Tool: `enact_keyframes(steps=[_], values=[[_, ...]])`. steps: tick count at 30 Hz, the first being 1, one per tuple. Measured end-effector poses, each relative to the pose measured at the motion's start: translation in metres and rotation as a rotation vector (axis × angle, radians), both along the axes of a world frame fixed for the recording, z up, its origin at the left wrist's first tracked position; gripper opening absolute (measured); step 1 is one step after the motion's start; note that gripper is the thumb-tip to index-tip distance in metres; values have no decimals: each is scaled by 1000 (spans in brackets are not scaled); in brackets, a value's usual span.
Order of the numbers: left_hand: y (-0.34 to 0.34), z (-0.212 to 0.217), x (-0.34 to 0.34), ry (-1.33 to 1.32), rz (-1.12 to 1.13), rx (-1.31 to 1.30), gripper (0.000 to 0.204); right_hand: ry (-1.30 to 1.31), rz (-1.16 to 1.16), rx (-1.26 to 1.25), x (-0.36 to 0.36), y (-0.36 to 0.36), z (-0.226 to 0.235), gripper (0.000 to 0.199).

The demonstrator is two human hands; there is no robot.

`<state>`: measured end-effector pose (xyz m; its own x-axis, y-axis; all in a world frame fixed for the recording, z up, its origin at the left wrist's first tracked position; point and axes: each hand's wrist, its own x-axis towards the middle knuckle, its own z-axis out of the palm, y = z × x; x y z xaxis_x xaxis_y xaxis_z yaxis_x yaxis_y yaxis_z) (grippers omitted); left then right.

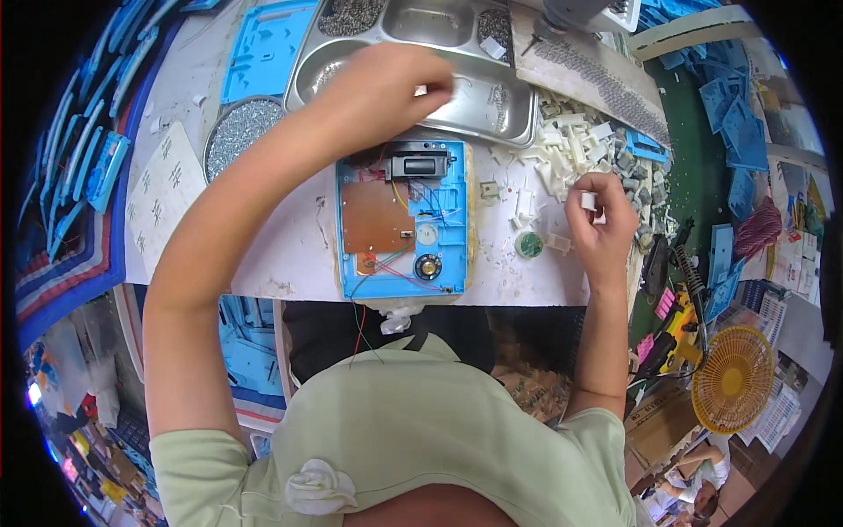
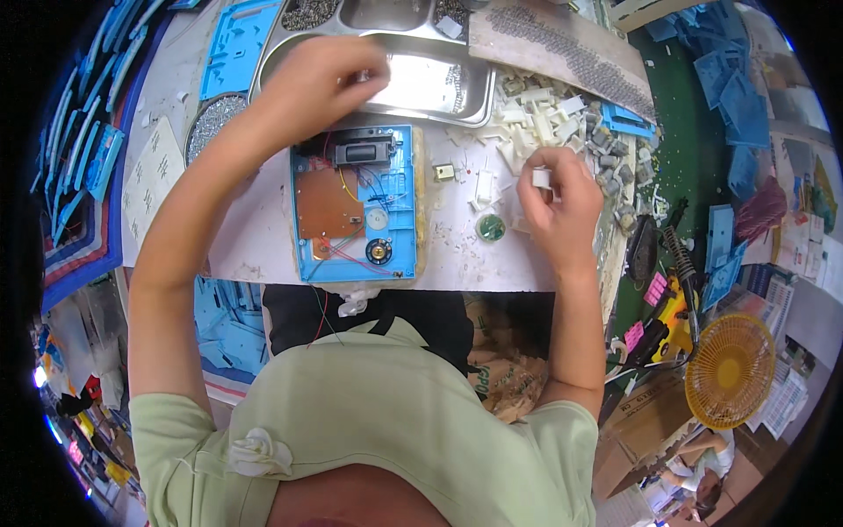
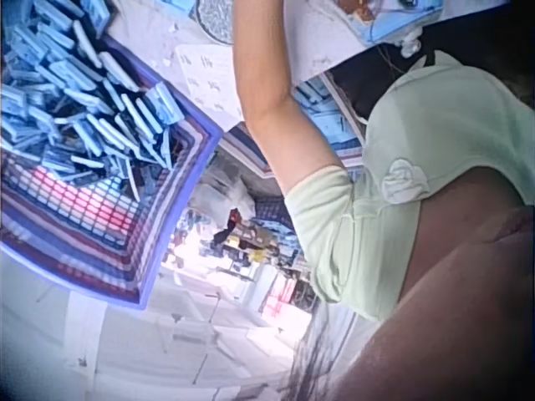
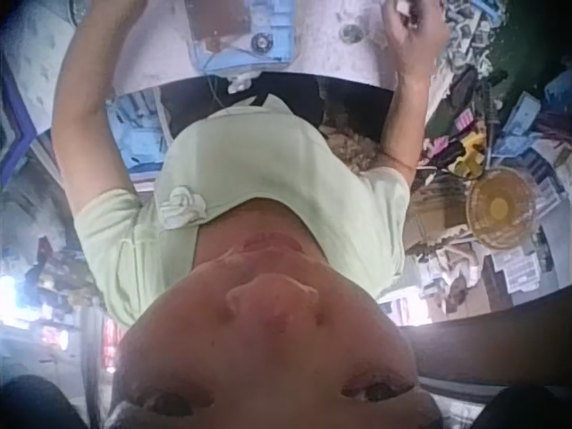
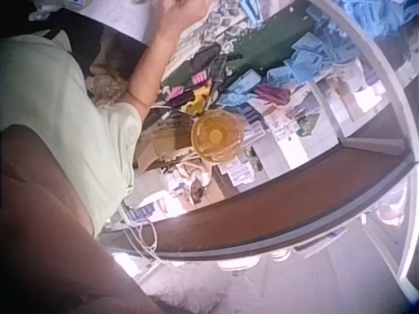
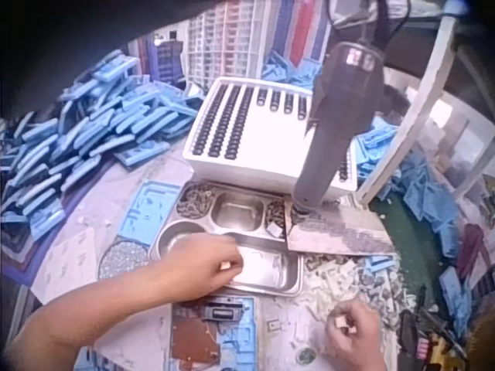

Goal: Assembling internal components and soldering wires inside a blue plastic electronic device casing.

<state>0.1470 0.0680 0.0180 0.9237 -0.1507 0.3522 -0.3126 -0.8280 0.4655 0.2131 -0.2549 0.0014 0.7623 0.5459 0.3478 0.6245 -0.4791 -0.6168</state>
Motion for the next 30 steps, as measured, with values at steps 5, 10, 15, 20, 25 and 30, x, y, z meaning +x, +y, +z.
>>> enact_keyframes(steps=[5, 10, 15, 20, 25, 30], values=[[-36, -37, 78, 207, -76, 141, 20, 53, -49, 58, -18, -24, 7, 15], [-37, -52, 85, 178, -57, 339, 19, 59, -47, 32, -27, -36, 11, 13], [-26, -46, 77, 145, 7, 417, 17, 249, -20, 184, -28, -29, 16, 19], [-25, -63, 77, 122, 43, 369, 17, 243, 95, 136, -36, 1, 31, 21], [-26, -62, 68, -128, -1, 437, 14, 243, 171, 70, -40, 15, 44, 23], [-23, 11, 28, 66, 40, 112, 12, 375, 34, 270, -57, -5, 53, 26]])
